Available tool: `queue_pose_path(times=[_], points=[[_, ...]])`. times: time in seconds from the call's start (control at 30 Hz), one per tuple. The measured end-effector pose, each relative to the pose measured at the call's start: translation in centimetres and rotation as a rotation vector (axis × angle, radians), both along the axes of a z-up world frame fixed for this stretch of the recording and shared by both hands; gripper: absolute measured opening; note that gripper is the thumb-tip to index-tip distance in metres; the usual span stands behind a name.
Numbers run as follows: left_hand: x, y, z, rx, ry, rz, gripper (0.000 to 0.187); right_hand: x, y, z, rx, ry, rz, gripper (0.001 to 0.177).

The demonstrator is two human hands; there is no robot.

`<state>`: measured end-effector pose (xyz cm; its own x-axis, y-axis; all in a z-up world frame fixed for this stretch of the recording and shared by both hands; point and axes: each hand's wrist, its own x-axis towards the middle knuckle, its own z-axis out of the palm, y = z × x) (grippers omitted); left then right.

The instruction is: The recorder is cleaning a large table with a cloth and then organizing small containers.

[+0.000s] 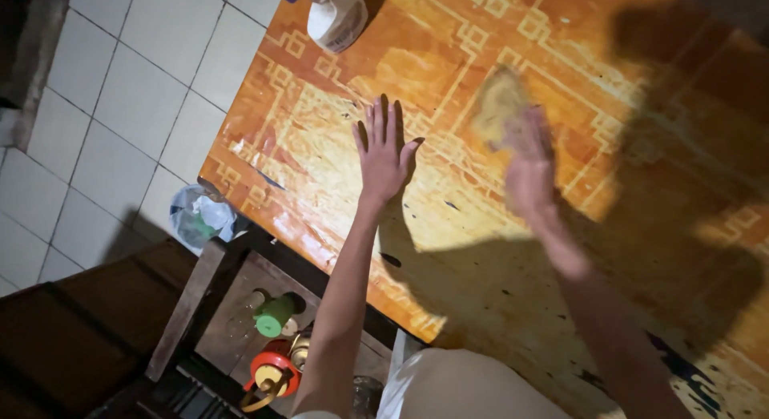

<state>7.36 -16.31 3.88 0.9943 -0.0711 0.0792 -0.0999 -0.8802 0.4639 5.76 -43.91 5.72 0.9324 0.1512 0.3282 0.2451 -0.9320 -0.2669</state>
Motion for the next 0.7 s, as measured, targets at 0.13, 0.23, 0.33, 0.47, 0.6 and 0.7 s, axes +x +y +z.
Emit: queue_pose_path(times=[0.13, 0.23, 0.33, 0.47, 0.6, 0.7], points=[[0.8, 0.3, -1.3, 0.025, -0.002, 0.002, 0.077, 4.0, -6.2, -2.8, 1.472, 0.32, -0.237, 0.045], [0.9, 0.7, -2.6, 0.068, -0.015, 0.016, 0.079, 5.6, -9.0, -4.8, 0.847, 0.137, -0.155, 0.055], [0.8, 0.7, -2.9, 0.096, -0.028, 0.017, 0.079, 6.2, -7.9, -3.6, 0.271, 0.14, -0.236, 0.062], [0.8, 0.7, -3.0, 0.114, -0.039, 0.016, 0.079, 6.1, -4.6, -2.7, 0.153, 0.127, -0.148, 0.057], [0.8, 0.8, -3.1, 0.114, -0.053, 0.005, 0.079, 4.9, -0.5, -4.6, 0.265, 0.075, -0.047, 0.055], [0.6, 1.1, -3.1, 0.077, -0.03, 0.002, 0.08, 2.7, 2.6, -3.3, 0.153, 0.02, 0.047, 0.054]])
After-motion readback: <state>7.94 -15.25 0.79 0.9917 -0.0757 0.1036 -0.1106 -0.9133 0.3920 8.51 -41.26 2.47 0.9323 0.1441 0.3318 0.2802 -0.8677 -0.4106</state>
